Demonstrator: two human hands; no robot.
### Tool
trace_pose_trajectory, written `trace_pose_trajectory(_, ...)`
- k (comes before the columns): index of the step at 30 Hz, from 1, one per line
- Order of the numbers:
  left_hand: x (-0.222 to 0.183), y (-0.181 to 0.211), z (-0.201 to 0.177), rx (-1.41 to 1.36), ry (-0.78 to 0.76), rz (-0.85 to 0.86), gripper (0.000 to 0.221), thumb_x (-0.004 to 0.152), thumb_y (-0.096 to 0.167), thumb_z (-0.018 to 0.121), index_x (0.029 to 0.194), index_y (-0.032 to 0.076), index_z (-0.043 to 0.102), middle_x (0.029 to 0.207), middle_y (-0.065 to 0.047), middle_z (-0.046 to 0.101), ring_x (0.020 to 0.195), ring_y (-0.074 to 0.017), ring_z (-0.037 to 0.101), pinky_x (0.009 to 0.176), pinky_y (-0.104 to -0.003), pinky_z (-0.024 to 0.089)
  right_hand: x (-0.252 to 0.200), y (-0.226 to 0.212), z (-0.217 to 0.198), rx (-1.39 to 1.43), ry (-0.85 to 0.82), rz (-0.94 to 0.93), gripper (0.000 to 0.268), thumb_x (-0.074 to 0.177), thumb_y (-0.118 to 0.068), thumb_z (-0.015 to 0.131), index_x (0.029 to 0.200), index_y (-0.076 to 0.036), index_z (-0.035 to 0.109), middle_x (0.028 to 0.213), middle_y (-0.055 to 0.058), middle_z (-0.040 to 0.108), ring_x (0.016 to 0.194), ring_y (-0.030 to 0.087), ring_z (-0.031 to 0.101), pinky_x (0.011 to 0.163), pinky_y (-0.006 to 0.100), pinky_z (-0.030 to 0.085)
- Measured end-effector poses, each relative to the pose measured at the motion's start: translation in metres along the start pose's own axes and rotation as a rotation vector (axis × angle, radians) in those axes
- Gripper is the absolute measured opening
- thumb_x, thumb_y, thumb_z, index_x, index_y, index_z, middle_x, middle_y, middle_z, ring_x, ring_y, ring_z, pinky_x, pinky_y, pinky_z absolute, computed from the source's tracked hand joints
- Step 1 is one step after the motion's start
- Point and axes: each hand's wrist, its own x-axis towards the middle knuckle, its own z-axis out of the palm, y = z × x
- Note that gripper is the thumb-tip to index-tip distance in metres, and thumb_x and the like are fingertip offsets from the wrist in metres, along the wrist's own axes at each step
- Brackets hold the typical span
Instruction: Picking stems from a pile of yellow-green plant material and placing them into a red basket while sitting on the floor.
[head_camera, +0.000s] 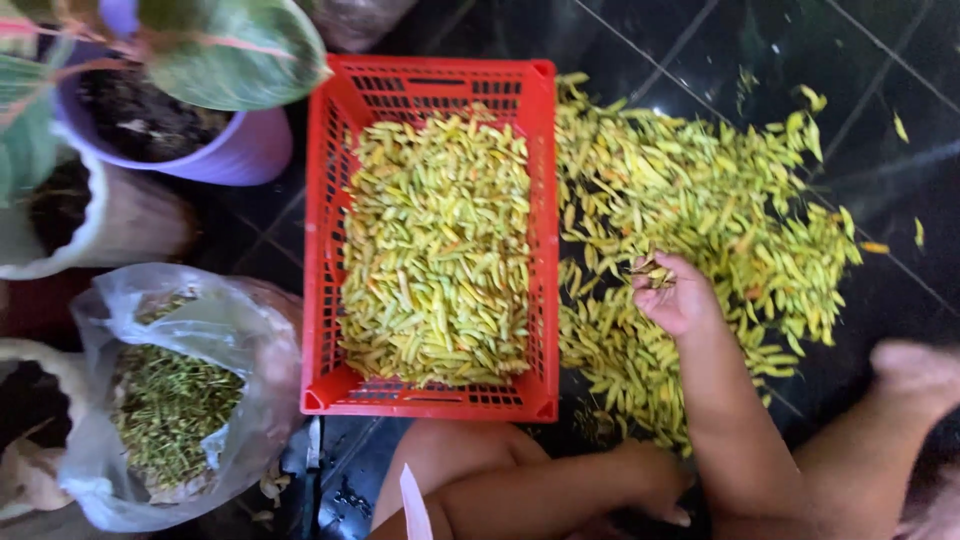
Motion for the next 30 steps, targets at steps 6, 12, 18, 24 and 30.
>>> trace_pose_trajectory(6, -0.009, -0.009, -0.018, -0.101, -0.022, 0.033, 0.074, 0.071, 0.059, 0.048, 0.125, 0.012, 0.067, 0.122, -0.018, 0.075, 0.112, -0.0392, 0.074, 0.087, -0.053, 0.060, 0.010, -0.069, 0.183, -0.168, 0.488, 0.014, 0.041, 0.104, -0.020, 0.055, 0.144, -0.019, 0.046, 0.133, 0.009, 0.045, 0.101, 0.013, 0.055, 0.072, 0.011, 0.053)
trace_pose_trajectory(12, -0.009, -0.022, -0.025, -0.148, 0.046, 0.050, 0.072, 0.073, 0.056, 0.050, 0.127, 0.011, 0.064, 0.120, -0.021, 0.075, 0.110, -0.0424, 0.073, 0.085, -0.055, 0.059, 0.125, -0.178, 0.256, -0.308, -0.019, -0.361, 0.053, 0.083, -0.023, 0.067, 0.132, -0.010, 0.052, 0.122, 0.012, 0.054, 0.108, 0.024, 0.061, 0.095, 0.036, 0.060)
trace_pose_trajectory(18, -0.011, -0.035, -0.037, -0.182, 0.149, 0.074, 0.070, 0.074, 0.052, 0.052, 0.128, 0.009, 0.061, 0.118, -0.024, 0.074, 0.108, -0.0458, 0.072, 0.082, -0.057, 0.058, 0.197, -0.167, 0.252, -0.337, -0.284, -0.401, 0.072, 0.094, -0.039, 0.033, 0.154, -0.002, 0.019, 0.158, 0.021, 0.015, 0.145, 0.039, 0.021, 0.118, 0.053, 0.029)
trace_pose_trajectory(24, -0.012, -0.018, -0.015, -0.215, 0.155, 0.166, 0.069, 0.075, 0.048, 0.054, 0.130, 0.007, 0.058, 0.115, -0.028, 0.073, 0.106, -0.0493, 0.070, 0.079, -0.059, 0.058, 0.128, -0.086, 0.150, -0.438, 0.049, -0.450, 0.044, 0.094, -0.021, 0.067, 0.129, 0.003, 0.054, 0.131, 0.022, 0.062, 0.128, 0.037, 0.064, 0.113, 0.048, 0.053)
trace_pose_trajectory(30, -0.020, -0.004, -0.017, -0.157, 0.098, 0.151, 0.065, 0.080, 0.049, 0.054, 0.132, 0.010, 0.063, 0.123, -0.025, 0.070, 0.111, -0.0464, 0.068, 0.083, -0.057, 0.057, 0.086, -0.125, 0.036, -0.568, 0.491, -0.574, 0.017, 0.092, -0.002, 0.069, 0.108, -0.008, 0.070, 0.090, 0.003, 0.071, 0.076, 0.009, 0.069, 0.069, 0.016, 0.061)
